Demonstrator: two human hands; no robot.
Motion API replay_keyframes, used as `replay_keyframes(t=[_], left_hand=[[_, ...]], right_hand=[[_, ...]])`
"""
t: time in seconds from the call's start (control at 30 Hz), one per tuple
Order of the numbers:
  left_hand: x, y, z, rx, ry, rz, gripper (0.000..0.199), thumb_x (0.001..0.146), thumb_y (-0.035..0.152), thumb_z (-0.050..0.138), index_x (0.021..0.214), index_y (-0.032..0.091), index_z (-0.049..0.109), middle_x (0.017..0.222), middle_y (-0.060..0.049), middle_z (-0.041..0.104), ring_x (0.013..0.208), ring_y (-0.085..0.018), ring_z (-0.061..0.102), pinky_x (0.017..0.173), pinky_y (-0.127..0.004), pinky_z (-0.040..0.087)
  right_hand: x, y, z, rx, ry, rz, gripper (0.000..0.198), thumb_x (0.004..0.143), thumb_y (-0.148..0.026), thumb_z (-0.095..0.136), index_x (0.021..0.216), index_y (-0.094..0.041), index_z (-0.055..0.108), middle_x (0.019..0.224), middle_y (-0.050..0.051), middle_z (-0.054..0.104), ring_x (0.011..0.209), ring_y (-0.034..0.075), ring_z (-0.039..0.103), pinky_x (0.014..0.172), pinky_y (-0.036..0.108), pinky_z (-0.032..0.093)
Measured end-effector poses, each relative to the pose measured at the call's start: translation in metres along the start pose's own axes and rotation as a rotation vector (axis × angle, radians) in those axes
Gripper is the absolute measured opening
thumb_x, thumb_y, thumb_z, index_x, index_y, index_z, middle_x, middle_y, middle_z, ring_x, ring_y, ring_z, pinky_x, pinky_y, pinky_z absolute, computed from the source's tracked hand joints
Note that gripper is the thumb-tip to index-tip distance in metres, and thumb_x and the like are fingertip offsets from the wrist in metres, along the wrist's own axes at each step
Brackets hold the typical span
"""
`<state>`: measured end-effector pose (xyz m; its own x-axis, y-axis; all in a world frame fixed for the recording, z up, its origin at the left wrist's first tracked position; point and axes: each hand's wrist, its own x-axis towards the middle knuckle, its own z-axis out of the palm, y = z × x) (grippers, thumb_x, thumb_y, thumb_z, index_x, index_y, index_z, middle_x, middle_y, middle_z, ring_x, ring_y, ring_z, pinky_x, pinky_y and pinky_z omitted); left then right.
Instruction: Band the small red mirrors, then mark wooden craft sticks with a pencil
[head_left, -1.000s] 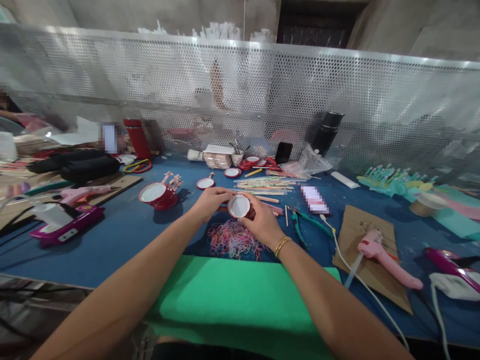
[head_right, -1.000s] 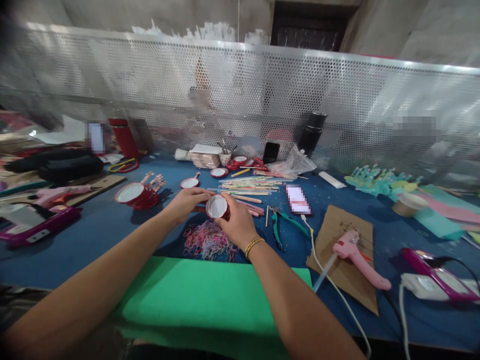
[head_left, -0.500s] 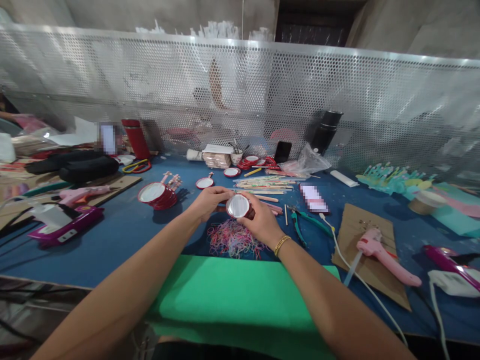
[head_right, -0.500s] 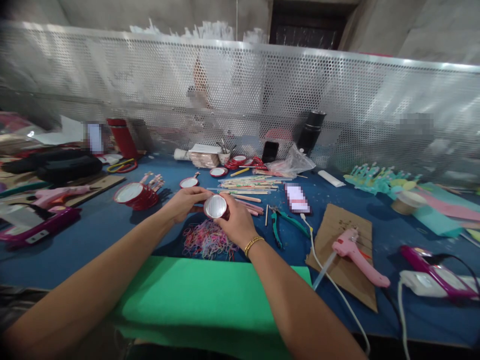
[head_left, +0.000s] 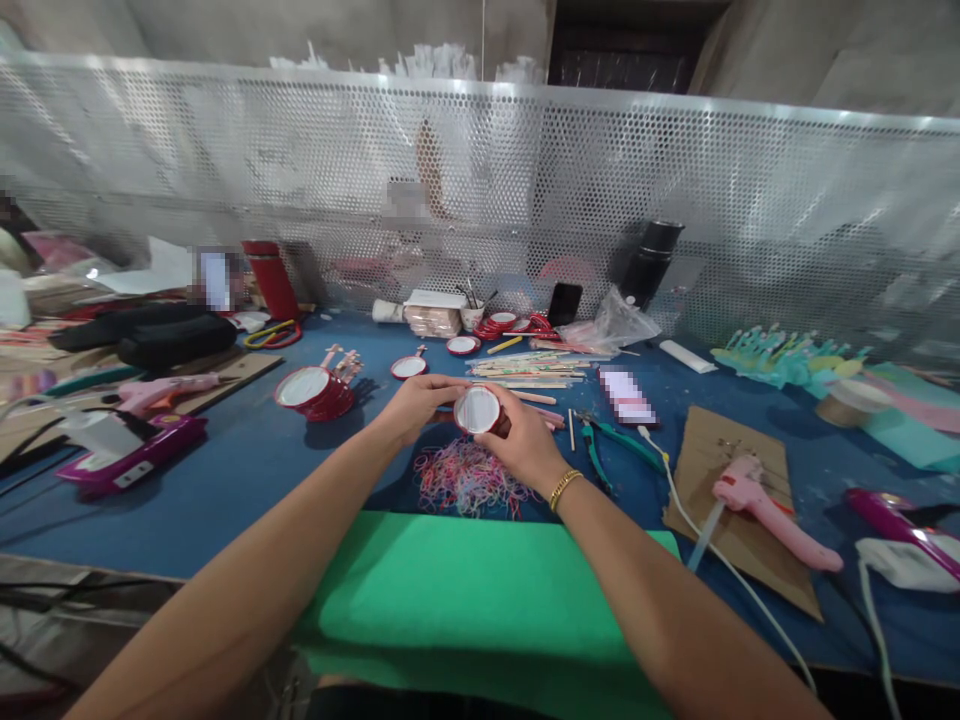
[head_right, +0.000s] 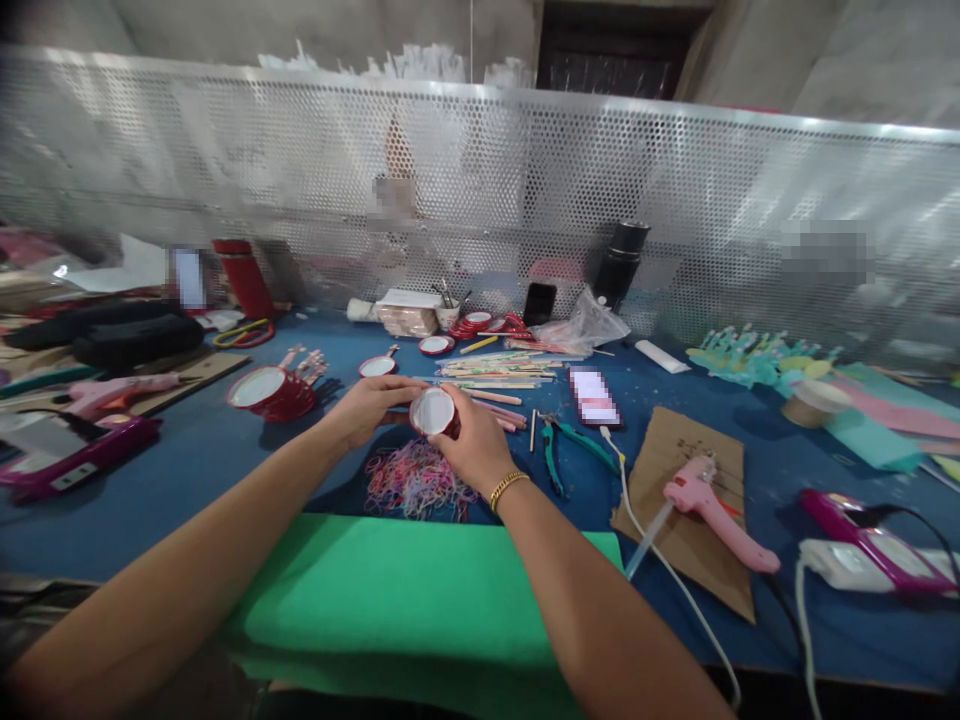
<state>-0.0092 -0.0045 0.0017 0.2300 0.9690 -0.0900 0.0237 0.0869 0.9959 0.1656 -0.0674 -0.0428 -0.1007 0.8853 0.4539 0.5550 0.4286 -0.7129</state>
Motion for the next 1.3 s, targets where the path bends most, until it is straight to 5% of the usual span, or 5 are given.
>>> replay_keyframes(t=[1.3], left_hand=[[-0.002, -0.007, 0.002, 0.132, 0.042, 0.074, 0.041, 0.05, 0.044, 0.084, 0.073, 0.015, 0.068, 0.068, 0.001, 0.063, 0.061, -0.012, 0.054, 0.055, -0.024, 0.045]], right_hand=[[-0.004, -0.01, 0.006, -0.022, -0.011, 0.091, 0.07, 0.073, -0.027, 0.077, 0.137, -0.016, 0.05, 0.133, 0.013, 0.062, 0.127, 0.028, 0.057, 0.109, 0.045, 0.043]])
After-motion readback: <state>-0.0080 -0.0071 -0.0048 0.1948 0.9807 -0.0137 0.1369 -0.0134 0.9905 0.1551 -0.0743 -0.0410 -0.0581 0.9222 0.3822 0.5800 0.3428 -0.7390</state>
